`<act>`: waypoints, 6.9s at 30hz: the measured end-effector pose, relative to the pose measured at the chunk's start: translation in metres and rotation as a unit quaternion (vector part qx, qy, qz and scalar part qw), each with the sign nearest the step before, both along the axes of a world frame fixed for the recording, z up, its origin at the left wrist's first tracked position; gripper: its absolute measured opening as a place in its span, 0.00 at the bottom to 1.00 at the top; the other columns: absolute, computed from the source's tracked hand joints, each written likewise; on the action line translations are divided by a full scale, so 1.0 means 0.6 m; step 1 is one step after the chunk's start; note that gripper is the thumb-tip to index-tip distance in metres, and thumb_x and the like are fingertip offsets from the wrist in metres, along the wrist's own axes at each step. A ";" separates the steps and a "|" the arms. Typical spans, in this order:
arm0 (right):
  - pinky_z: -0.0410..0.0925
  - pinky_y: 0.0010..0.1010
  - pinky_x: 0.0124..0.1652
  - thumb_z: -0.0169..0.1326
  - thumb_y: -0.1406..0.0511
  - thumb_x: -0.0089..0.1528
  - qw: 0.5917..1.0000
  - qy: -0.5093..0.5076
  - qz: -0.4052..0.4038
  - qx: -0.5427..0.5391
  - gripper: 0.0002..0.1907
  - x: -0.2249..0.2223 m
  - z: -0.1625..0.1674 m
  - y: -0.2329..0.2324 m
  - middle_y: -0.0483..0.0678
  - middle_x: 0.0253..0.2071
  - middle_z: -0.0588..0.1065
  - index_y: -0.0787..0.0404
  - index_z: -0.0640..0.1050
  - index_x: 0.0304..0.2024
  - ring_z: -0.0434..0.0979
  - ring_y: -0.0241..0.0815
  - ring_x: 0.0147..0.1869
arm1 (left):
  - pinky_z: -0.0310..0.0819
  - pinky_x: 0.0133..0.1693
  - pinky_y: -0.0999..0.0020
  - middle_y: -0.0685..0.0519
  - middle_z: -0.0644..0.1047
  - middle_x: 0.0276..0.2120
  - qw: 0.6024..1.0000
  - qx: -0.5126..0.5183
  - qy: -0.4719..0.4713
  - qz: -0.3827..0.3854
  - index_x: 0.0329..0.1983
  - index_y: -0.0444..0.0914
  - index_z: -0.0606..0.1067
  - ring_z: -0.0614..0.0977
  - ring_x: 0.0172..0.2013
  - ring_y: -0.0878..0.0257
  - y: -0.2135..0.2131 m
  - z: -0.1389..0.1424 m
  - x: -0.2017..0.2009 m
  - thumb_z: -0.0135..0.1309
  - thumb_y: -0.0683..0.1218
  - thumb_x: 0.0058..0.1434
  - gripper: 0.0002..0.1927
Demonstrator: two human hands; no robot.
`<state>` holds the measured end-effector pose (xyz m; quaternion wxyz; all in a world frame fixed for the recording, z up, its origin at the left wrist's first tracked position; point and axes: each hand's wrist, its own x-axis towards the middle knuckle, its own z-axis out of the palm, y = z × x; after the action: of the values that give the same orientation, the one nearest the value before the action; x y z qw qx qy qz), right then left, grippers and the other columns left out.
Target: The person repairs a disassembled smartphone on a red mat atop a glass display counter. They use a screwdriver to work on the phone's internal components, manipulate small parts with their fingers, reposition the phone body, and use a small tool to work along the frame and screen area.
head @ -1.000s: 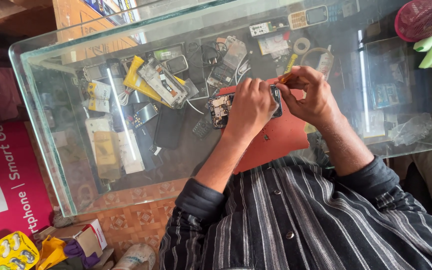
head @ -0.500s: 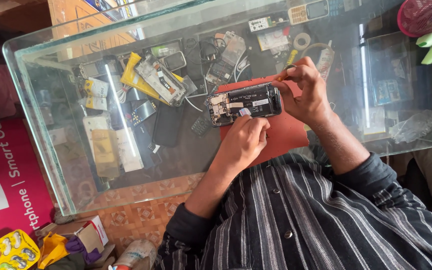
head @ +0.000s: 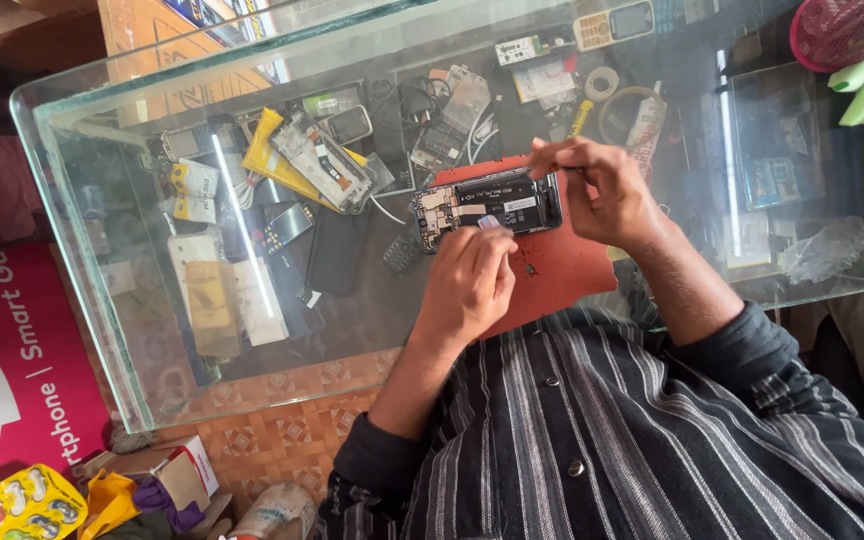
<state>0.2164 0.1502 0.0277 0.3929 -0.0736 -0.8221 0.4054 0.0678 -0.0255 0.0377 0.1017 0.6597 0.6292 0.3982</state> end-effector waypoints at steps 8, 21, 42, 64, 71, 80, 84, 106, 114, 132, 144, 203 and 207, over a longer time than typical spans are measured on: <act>0.79 0.35 0.52 0.54 0.84 0.65 0.997 -0.019 -0.051 -0.061 0.31 -0.001 -0.014 0.002 0.59 0.51 0.70 0.59 0.62 0.65 0.81 0.48 0.53 | 0.57 0.67 0.46 0.42 0.67 0.66 0.994 -0.054 0.089 -0.016 0.58 0.39 0.74 0.67 0.66 0.45 0.051 -0.002 -0.011 0.67 0.53 0.55 0.29; 0.74 0.34 0.54 0.53 0.83 0.63 1.000 0.006 0.001 -0.019 0.35 0.006 -0.021 0.009 0.60 0.56 0.69 0.59 0.57 0.67 0.77 0.49 0.56 | 0.54 0.70 0.45 0.46 0.67 0.67 0.989 -0.082 0.124 0.010 0.61 0.44 0.75 0.66 0.68 0.49 0.063 -0.030 0.007 0.65 0.54 0.59 0.28; 0.74 0.32 0.48 0.62 0.80 0.64 0.995 -0.037 -0.097 0.007 0.35 0.006 -0.021 0.009 0.55 0.52 0.73 0.59 0.61 0.68 0.78 0.44 0.55 | 0.54 0.69 0.45 0.47 0.67 0.68 0.989 -0.081 0.124 0.011 0.60 0.44 0.76 0.67 0.68 0.49 0.065 -0.032 0.006 0.66 0.54 0.59 0.27; 0.76 0.48 0.65 0.41 0.86 0.73 0.983 0.028 -0.044 -0.178 0.37 0.050 -0.038 0.005 0.62 0.51 0.74 0.52 0.47 0.76 0.80 0.53 0.60 | 0.68 0.51 0.57 0.53 0.74 0.38 0.997 -0.034 0.058 0.038 0.37 0.38 0.76 0.76 0.46 0.55 0.150 -0.029 -0.006 0.61 0.43 0.61 0.05; 0.75 0.47 0.67 0.42 0.86 0.75 0.979 0.023 -0.074 -0.188 0.36 0.077 -0.042 0.012 0.61 0.51 0.74 0.52 0.45 0.74 0.81 0.52 0.60 | 0.69 0.47 0.61 0.53 0.74 0.33 0.969 -0.067 0.238 0.015 0.33 0.40 0.74 0.76 0.42 0.57 0.196 -0.049 0.009 0.57 0.40 0.57 0.03; 0.77 0.44 0.66 0.44 0.85 0.76 0.966 0.027 -0.114 -0.229 0.37 0.095 -0.068 0.022 0.59 0.52 0.75 0.52 0.44 0.75 0.83 0.51 0.60 | 0.71 0.46 0.61 0.48 0.74 0.32 0.945 -0.076 0.316 -0.023 0.32 0.36 0.73 0.75 0.40 0.56 0.207 -0.052 0.001 0.57 0.41 0.56 0.05; 0.77 0.41 0.63 0.44 0.85 0.77 0.962 0.028 -0.128 -0.238 0.36 0.093 -0.065 0.022 0.59 0.52 0.76 0.53 0.45 0.76 0.83 0.49 0.58 | 0.74 0.43 0.56 0.45 0.73 0.31 0.987 -0.022 0.155 -0.024 0.32 0.33 0.70 0.76 0.38 0.50 0.175 -0.041 -0.007 0.58 0.41 0.52 0.09; 0.57 0.51 0.66 0.51 0.77 0.55 0.774 -0.362 -0.465 0.232 0.14 0.289 -0.072 0.086 0.57 0.56 0.69 0.64 0.72 0.44 0.65 0.58 0.65 | 0.76 0.42 0.60 0.50 0.77 0.39 0.991 -0.065 -0.113 -0.038 0.47 0.35 0.67 0.80 0.41 0.54 -0.008 -0.001 0.020 0.55 0.31 0.61 0.14; 0.73 0.38 0.53 0.64 0.69 0.60 0.947 -0.284 -0.150 0.025 0.16 0.120 0.023 0.021 0.50 0.52 0.77 0.63 0.77 0.50 0.78 0.51 0.57 | 0.65 0.59 0.51 0.45 0.73 0.57 0.997 -0.014 0.075 0.021 0.59 0.35 0.67 0.73 0.57 0.47 0.030 0.034 -0.025 0.68 0.47 0.52 0.34; 0.68 0.43 0.50 0.73 0.55 0.43 0.906 -0.394 -0.047 0.145 0.39 0.013 0.089 -0.001 0.48 0.47 0.74 0.61 0.72 0.51 0.74 0.53 0.51 | 0.64 0.49 0.56 0.51 0.70 0.47 0.969 -0.219 0.112 0.028 0.52 0.37 0.69 0.75 0.47 0.57 0.079 0.027 -0.057 0.78 0.58 0.38 0.43; 0.71 0.43 0.46 0.74 0.60 0.42 0.912 -0.383 -0.056 0.134 0.37 0.008 0.089 -0.016 0.50 0.45 0.74 0.64 0.70 0.48 0.76 0.54 0.51 | 0.65 0.51 0.59 0.50 0.70 0.49 0.978 -0.147 0.144 0.036 0.54 0.36 0.68 0.75 0.50 0.56 0.062 0.042 -0.041 0.76 0.54 0.38 0.43; 0.70 0.43 0.35 0.71 0.60 0.48 0.936 -0.347 -0.020 0.051 0.30 0.024 0.059 0.001 0.53 0.37 0.72 0.66 0.66 0.40 0.76 0.57 0.40 | 0.62 0.43 0.57 0.55 0.76 0.24 0.983 -0.072 0.134 0.105 0.29 0.40 0.75 0.77 0.31 0.58 0.092 0.019 -0.017 0.67 0.61 0.53 0.21; 0.70 0.43 0.37 0.71 0.60 0.49 0.940 -0.333 -0.016 0.073 0.30 0.026 0.058 -0.001 0.53 0.36 0.70 0.66 0.66 0.40 0.75 0.58 0.41 | 0.62 0.43 0.57 0.55 0.75 0.23 0.983 -0.072 0.134 0.103 0.29 0.40 0.75 0.77 0.31 0.58 0.091 0.019 -0.017 0.67 0.60 0.53 0.21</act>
<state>0.2322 0.1497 0.0625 0.1078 -0.1890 -0.9320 0.2900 0.0576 0.0292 0.0489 0.0221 0.6295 0.7288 0.2685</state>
